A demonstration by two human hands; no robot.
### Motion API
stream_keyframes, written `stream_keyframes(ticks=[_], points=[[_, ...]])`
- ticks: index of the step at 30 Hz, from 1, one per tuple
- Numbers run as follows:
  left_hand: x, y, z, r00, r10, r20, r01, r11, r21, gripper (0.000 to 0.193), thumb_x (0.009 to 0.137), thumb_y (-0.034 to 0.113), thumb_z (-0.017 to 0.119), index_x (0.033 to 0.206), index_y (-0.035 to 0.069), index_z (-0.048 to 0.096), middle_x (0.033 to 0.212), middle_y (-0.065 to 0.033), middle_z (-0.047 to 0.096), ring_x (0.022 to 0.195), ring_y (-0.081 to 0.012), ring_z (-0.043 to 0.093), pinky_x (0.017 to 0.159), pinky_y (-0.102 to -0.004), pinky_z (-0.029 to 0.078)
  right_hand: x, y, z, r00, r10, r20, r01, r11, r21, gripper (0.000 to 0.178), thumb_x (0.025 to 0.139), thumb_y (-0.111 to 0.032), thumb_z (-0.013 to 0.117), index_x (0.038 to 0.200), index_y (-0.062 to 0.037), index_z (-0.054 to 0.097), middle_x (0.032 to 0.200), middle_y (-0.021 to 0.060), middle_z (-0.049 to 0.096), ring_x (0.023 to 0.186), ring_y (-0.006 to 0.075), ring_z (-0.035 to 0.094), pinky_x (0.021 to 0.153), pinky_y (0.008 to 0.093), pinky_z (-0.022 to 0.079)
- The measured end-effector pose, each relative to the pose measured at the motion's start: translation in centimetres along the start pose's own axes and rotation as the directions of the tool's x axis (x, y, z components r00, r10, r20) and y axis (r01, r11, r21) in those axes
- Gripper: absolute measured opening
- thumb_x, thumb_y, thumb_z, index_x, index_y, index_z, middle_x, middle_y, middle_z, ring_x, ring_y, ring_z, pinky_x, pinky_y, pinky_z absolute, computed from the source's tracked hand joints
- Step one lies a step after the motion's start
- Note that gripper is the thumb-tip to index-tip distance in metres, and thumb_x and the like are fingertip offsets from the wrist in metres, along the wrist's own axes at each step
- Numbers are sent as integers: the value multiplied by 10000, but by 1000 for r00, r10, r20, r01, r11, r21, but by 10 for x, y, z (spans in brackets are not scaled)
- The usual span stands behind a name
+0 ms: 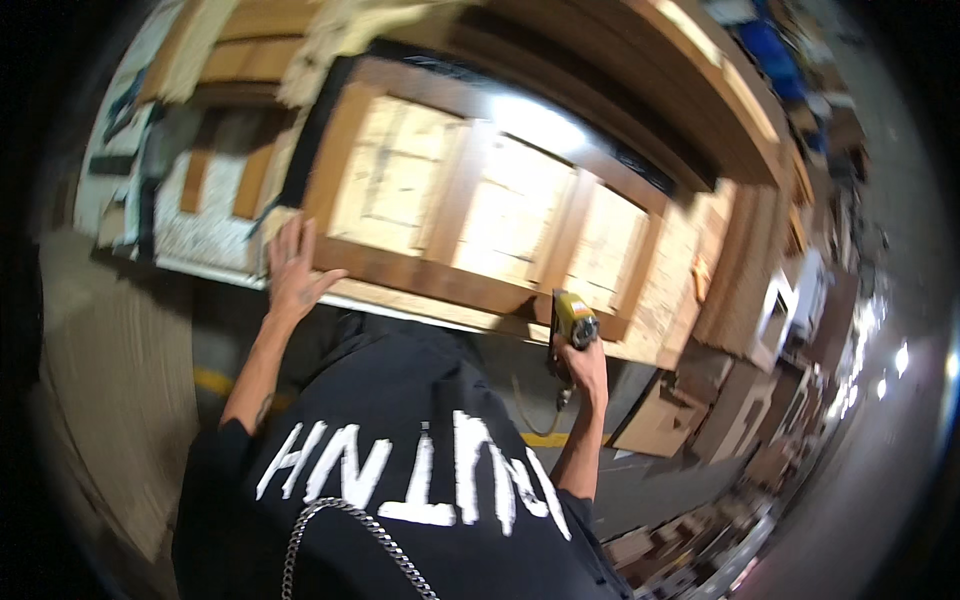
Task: The person assembles wooden frames by placing thin wooden strips onto a larger wooden base and securing them with a nail gun. The person repeatedly positions strips and fastens them, then stacks completed frames on the workbench.
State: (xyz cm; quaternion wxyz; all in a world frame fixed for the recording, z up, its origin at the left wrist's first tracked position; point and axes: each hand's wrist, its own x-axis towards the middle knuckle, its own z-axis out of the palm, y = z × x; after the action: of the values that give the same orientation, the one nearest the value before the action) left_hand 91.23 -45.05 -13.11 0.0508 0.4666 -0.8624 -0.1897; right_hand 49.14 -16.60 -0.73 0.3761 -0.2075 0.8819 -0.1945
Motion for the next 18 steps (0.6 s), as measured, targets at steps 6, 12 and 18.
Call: stream_keyframes(ticks=[6,12,18], points=[[8,54,40,954,-300,30,287,934,212,906,1025,561,470,1572,-107,198,1642,-363,103,1545,-482,76,1247,-557,96,91,76,-123,966,26,-257,-27,1000,0,301,853,-233,645,1002,26,679,766,115,688,667,229,658,660,394,536],[72,116,43,978,-209,25,200,961,192,890,955,490,591,1508,-148,310,1538,-407,310,1456,-522,289,1215,-547,230,199,181,-165,761,-23,-649,-136,972,-194,462,889,-208,611,1218,112,559,1050,368,662,1018,533,641,900,558,519],[145,199,75,983,-150,106,145,988,49,806,900,431,690,1387,-160,439,1360,-365,480,1285,-503,459,1113,-550,382,192,109,-116,849,-20,-527,15,1000,-12,611,890,-209,582,1419,75,470,1348,359,460,1108,481,619,999,513,502]])
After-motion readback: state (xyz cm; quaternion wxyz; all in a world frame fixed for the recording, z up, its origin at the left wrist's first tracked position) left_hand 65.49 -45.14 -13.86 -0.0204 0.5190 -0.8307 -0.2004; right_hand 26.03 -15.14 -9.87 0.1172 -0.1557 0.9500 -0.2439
